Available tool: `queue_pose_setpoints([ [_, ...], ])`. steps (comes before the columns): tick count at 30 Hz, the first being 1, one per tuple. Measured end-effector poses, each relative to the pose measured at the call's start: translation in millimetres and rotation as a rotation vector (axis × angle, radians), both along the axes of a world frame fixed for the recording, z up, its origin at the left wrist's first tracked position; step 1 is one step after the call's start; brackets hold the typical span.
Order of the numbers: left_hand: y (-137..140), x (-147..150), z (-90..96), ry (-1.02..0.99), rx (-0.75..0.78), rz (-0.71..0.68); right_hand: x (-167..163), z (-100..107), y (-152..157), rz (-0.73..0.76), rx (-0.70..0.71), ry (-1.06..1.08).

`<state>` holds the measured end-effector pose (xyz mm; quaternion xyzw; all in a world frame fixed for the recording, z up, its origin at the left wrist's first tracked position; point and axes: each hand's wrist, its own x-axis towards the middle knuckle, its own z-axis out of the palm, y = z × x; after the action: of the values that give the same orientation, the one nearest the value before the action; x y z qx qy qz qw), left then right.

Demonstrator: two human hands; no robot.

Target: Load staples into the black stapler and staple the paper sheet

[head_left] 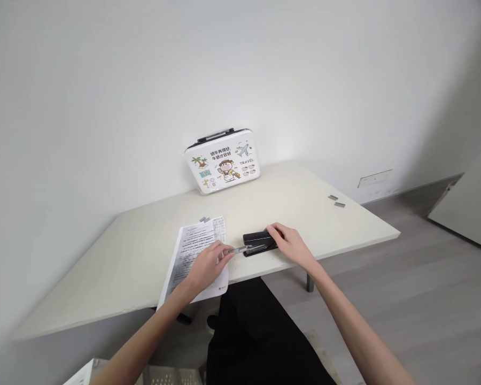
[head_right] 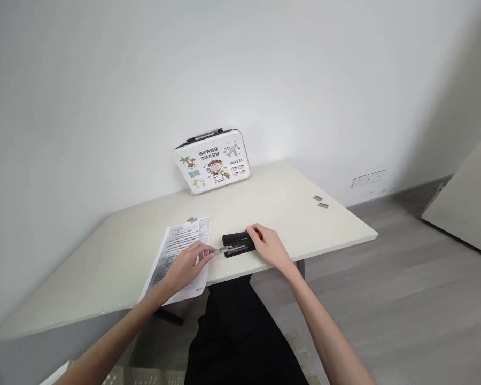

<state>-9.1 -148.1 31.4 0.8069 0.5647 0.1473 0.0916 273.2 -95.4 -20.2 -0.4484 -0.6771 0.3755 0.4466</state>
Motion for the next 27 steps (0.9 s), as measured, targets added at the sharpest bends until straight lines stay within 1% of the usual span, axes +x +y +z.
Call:
queue_pose_setpoints([
  [4,-1.3,-14.3,-0.8,-0.060,-0.034,-0.029,1.2,0.1,-1.1,0.086,0.021,0.002],
  [8,3.6,-19.7,-3.2,-0.109,-0.073,-0.112,0.3,-5.2,1.2,0.149,0.102,-0.042],
  [10,11.5,-14.4,-4.3,-0.092,-0.070,-0.170,-0.2,-7.9,3.0,0.164,0.134,-0.066],
  [13,29.3,0.2,-5.7,0.003,-0.007,-0.278,0.0,-9.5,5.0,0.181,0.158,-0.088],
  [15,42.3,9.6,-7.2,0.057,0.031,-0.312,0.6,-9.6,5.8,0.184,0.168,-0.100],
  [19,61.6,18.7,-14.0,0.117,0.054,-0.309,2.7,-11.4,6.8,0.153,0.178,-0.130],
  [22,67.0,21.7,-19.1,0.162,0.065,-0.288,3.5,-12.6,6.2,0.134,0.165,-0.144],
  [25,60.6,23.1,-17.4,0.179,0.083,-0.255,1.9,-11.3,3.6,0.126,0.124,-0.117],
  [27,46.5,17.9,-12.1,0.176,0.112,-0.230,-0.3,-9.2,1.3,0.118,0.096,-0.088],
])
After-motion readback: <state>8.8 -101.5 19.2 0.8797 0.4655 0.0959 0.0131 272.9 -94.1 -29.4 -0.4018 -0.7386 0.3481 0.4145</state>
